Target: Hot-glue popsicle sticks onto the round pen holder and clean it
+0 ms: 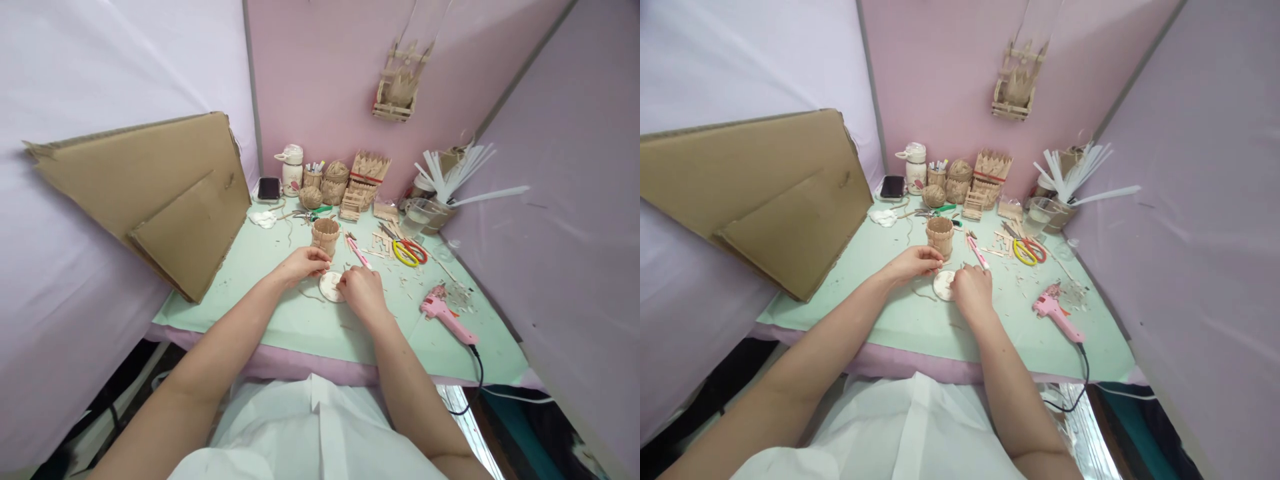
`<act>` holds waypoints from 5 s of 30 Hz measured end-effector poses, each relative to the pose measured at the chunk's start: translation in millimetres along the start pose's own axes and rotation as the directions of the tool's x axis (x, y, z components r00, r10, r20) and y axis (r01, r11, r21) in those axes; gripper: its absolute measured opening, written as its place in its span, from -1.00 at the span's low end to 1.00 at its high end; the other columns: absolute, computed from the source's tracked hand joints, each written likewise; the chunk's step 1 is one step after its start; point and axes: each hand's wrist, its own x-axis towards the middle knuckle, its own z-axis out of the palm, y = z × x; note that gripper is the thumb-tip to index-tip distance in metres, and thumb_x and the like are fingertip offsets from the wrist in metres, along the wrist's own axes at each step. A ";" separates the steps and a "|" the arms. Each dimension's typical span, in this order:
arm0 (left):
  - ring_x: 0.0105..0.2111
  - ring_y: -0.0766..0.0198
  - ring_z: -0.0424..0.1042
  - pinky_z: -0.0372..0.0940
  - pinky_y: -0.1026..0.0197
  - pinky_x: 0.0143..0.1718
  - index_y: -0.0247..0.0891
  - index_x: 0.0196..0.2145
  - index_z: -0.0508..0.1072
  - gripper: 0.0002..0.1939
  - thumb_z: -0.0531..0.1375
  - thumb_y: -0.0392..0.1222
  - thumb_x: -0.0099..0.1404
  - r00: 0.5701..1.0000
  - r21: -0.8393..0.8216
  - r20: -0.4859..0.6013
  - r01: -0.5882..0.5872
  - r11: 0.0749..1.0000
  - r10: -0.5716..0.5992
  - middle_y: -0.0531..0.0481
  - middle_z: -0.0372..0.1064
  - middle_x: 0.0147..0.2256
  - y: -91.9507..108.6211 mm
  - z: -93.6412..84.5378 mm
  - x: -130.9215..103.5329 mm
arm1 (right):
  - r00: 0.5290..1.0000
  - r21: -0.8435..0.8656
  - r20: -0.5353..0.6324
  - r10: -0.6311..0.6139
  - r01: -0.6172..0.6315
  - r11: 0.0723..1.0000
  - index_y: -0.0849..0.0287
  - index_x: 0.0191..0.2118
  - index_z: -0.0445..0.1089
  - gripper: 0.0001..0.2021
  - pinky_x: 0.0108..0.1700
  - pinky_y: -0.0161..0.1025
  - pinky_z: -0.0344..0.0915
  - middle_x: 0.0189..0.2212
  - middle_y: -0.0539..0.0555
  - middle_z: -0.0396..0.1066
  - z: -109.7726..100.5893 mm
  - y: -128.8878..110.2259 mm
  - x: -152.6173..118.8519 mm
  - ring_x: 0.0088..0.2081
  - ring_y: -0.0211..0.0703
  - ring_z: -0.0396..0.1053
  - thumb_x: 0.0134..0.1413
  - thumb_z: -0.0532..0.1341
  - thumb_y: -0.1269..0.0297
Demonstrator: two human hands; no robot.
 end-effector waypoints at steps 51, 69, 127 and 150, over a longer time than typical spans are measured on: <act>-0.50 0.38 0.38 0.26 0.30 -0.42 -0.33 -0.35 0.36 -0.79 0.28 -0.29 0.02 0.964 0.048 -0.110 -0.236 0.970 0.240 0.05 0.38 -0.51 0.9 20.3 -2.6 | 0.927 0.991 0.063 0.370 -0.102 0.089 0.21 -0.46 0.42 -0.77 -0.53 -0.34 0.04 -0.55 -0.03 0.32 8.3 -3.4 12.1 -0.59 -0.35 0.08 -0.16 0.25 0.13; -0.49 0.39 0.35 0.26 0.31 -0.41 -0.33 -0.40 0.39 -0.83 0.24 -0.18 0.05 0.913 0.252 -0.049 -0.381 0.890 0.405 0.04 0.37 -0.48 -7.0 19.1 0.9 | 0.926 0.953 -0.127 0.355 0.014 0.303 0.21 -0.42 0.43 -0.81 -0.36 -0.29 0.20 -0.46 0.03 0.44 16.8 3.6 13.3 -0.43 -0.23 0.29 -0.10 0.21 0.18; -0.41 0.37 0.40 0.29 0.22 -0.24 -0.34 -0.43 0.44 -0.70 0.40 -0.17 -0.13 0.982 -0.228 -0.030 -0.186 0.956 0.184 0.01 0.43 -0.45 16.7 -5.9 -7.4 | 0.858 0.697 -0.021 0.512 -0.355 0.623 0.18 -0.15 0.41 -0.54 -0.28 -0.18 0.28 -0.23 0.19 0.47 -21.4 144.8 -90.3 -0.26 -0.02 0.39 0.02 0.07 -0.09; -0.38 0.30 0.45 0.33 0.21 -0.26 -0.36 -0.38 0.49 -0.69 0.36 -0.08 -0.04 0.977 -0.034 0.089 -0.193 0.981 0.196 -0.09 0.49 -0.42 3.3 -6.2 -0.2 | 0.946 0.917 -0.049 0.319 -0.084 0.389 0.19 -0.29 0.42 -0.53 -0.42 -0.32 0.22 -0.42 0.08 0.41 -17.0 32.6 -77.4 -0.39 -0.19 0.32 0.17 -0.04 -0.09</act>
